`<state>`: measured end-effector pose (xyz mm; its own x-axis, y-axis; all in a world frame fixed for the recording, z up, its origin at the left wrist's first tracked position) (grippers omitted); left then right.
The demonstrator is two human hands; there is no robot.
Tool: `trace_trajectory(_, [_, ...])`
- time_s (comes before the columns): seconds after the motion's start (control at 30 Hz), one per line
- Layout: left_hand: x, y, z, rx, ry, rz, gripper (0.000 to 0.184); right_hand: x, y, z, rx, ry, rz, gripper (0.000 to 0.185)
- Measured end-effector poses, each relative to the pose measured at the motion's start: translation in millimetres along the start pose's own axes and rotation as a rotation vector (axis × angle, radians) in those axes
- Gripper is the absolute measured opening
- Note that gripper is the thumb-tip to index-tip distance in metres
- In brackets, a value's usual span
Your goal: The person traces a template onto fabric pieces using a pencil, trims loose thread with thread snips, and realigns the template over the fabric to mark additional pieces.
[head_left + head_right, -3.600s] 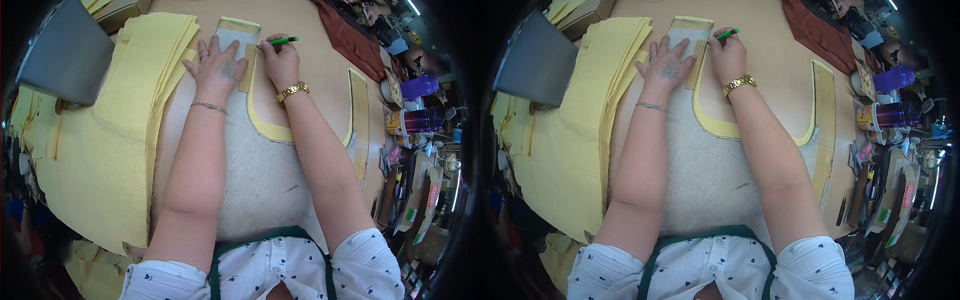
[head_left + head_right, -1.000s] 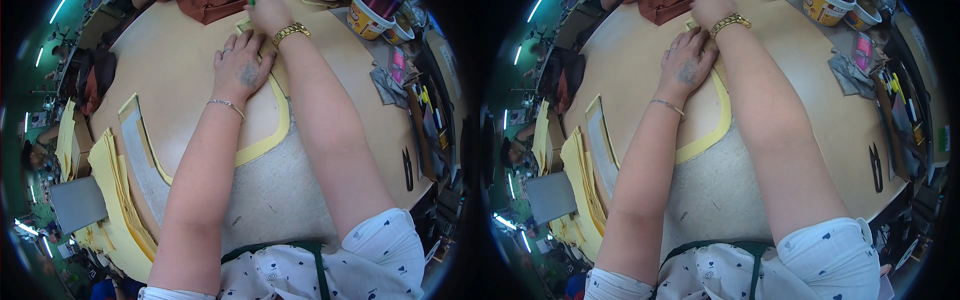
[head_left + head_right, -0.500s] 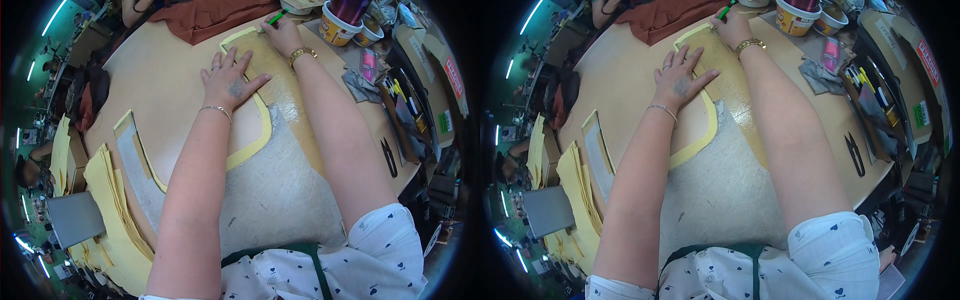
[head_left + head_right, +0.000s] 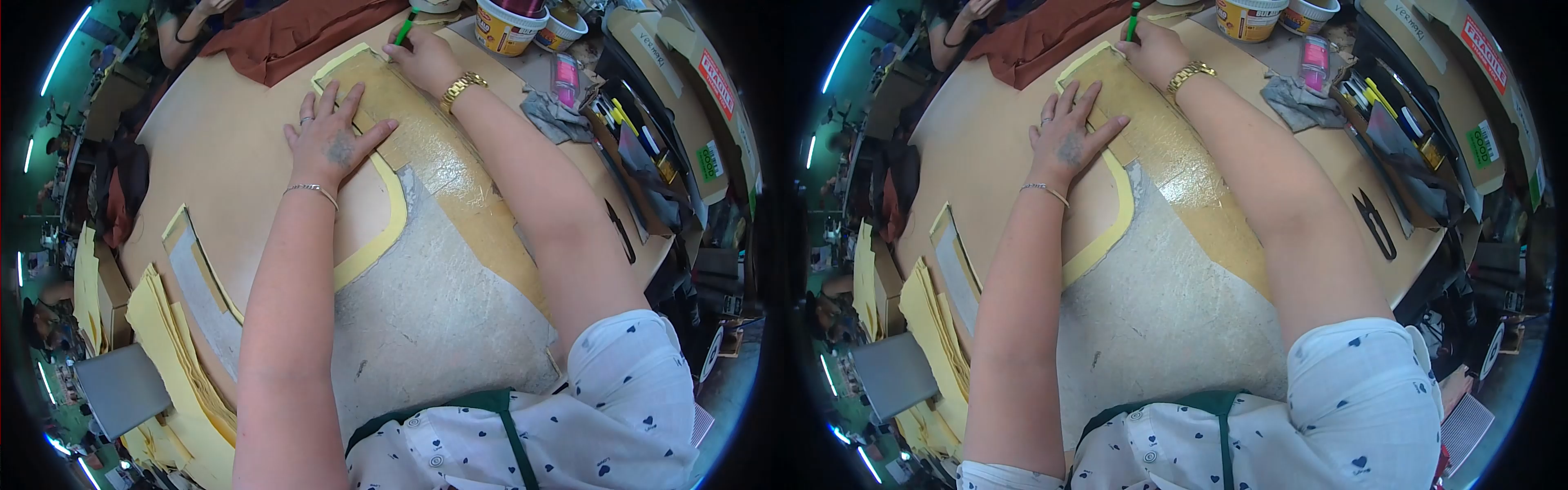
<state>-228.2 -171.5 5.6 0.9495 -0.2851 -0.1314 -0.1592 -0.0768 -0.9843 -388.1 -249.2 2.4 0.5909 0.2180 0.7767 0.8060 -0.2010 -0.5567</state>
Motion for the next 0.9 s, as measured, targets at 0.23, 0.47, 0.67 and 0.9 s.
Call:
trace_trajectory(0.23, [-0.4,-2.0,1.7,0.014,-0.004,0.002,0.076,11.4,-69.9,101.2,0.147,0.015,0.057,0.015])
trace_trajectory(0.47, [-50.0,-9.0,21.5,-0.078,0.193,-0.290,0.054,16.2,-93.1,123.9,0.178,-0.017,0.092,0.014])
trace_trajectory(0.67, [-128.1,-48.9,57.5,0.375,0.309,-0.034,0.057,8.8,-87.9,128.7,0.121,-0.002,0.061,0.015])
trace_trajectory(0.9, [-137.7,-50.2,52.8,0.494,0.221,-0.118,0.055,17.4,-161.3,248.8,0.141,0.094,0.137,0.015])
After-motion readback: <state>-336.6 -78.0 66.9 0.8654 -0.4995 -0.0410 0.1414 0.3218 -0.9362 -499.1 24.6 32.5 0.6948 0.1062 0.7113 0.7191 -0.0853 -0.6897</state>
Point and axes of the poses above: each hand's wrist, its own z-axis away from the middle knuckle, its own y-axis out of the palm, x = y × z, the point moved 1 cm from there along -z, towards the middle knuckle, and after that the axes turned 6 degrees about y, right-handed, at the moved point
